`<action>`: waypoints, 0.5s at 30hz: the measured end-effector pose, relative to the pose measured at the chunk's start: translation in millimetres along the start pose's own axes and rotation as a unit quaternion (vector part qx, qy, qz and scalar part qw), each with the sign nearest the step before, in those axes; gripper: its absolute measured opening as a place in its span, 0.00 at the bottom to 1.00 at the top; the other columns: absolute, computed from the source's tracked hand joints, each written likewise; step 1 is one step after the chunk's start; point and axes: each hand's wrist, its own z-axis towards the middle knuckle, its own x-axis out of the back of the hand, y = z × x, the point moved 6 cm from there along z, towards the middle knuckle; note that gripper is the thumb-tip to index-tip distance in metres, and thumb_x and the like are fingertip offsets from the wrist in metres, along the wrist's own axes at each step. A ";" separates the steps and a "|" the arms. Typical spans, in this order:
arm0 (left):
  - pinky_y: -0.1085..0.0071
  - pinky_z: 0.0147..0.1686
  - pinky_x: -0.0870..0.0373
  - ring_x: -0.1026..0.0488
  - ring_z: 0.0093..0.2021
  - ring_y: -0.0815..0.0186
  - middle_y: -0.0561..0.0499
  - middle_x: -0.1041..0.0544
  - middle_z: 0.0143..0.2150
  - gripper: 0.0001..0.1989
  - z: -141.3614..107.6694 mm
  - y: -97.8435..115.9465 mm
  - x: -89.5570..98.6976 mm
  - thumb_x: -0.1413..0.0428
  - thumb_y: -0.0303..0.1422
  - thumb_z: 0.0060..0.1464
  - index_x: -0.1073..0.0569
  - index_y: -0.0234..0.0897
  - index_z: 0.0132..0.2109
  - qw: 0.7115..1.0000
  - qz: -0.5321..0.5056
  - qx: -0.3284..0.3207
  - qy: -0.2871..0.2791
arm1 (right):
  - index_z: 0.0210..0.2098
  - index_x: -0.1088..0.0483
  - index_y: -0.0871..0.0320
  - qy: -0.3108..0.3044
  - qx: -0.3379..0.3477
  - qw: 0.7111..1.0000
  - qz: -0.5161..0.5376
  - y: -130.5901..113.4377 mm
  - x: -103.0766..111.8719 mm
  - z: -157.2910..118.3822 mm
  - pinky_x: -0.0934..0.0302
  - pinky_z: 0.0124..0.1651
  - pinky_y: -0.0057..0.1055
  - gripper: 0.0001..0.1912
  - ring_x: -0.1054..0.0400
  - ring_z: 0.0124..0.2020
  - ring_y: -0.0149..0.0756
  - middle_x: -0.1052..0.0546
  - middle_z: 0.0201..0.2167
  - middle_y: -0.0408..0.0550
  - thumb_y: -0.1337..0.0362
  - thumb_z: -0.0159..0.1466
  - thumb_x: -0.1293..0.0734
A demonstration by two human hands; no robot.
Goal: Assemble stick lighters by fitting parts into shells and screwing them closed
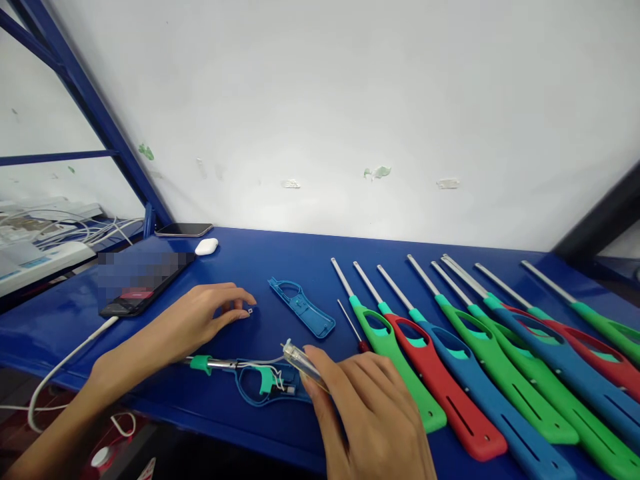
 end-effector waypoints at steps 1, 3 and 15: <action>0.59 0.47 0.21 0.21 0.45 0.62 0.48 0.21 0.49 0.12 0.7 0.2 -0.6 0.41 0.39 0.71 0.23 0.36 0.52 1.000 0.003 -0.001 0.000 | 0.55 0.24 0.58 0.000 0.001 1.000 0.000 0.2 0.1 -0.2 0.34 0.53 0.33 0.11 0.21 0.36 0.32 0.15 0.38 0.42 0.69 0.75 0.34; 0.59 0.47 0.21 0.21 0.45 0.62 0.48 0.21 0.49 0.12 1.4 0.0 -2.0 0.41 0.40 0.70 0.23 0.36 0.51 1.000 0.008 -0.003 0.000 | 0.55 0.24 0.58 -0.001 0.000 1.000 0.001 1.0 0.4 -0.5 0.34 0.53 0.33 0.11 0.21 0.36 0.32 0.15 0.38 0.43 0.69 0.75 0.34; 0.58 0.48 0.21 0.21 0.46 0.62 0.47 0.21 0.50 0.13 -2.2 3.6 -6.0 0.41 0.41 0.70 0.24 0.36 0.53 1.000 -0.009 -0.020 0.013 | 0.54 0.22 0.60 0.002 0.018 1.000 -0.002 -0.5 1.2 -1.4 0.33 0.54 0.33 0.11 0.21 0.38 0.33 0.15 0.38 0.44 0.70 0.74 0.33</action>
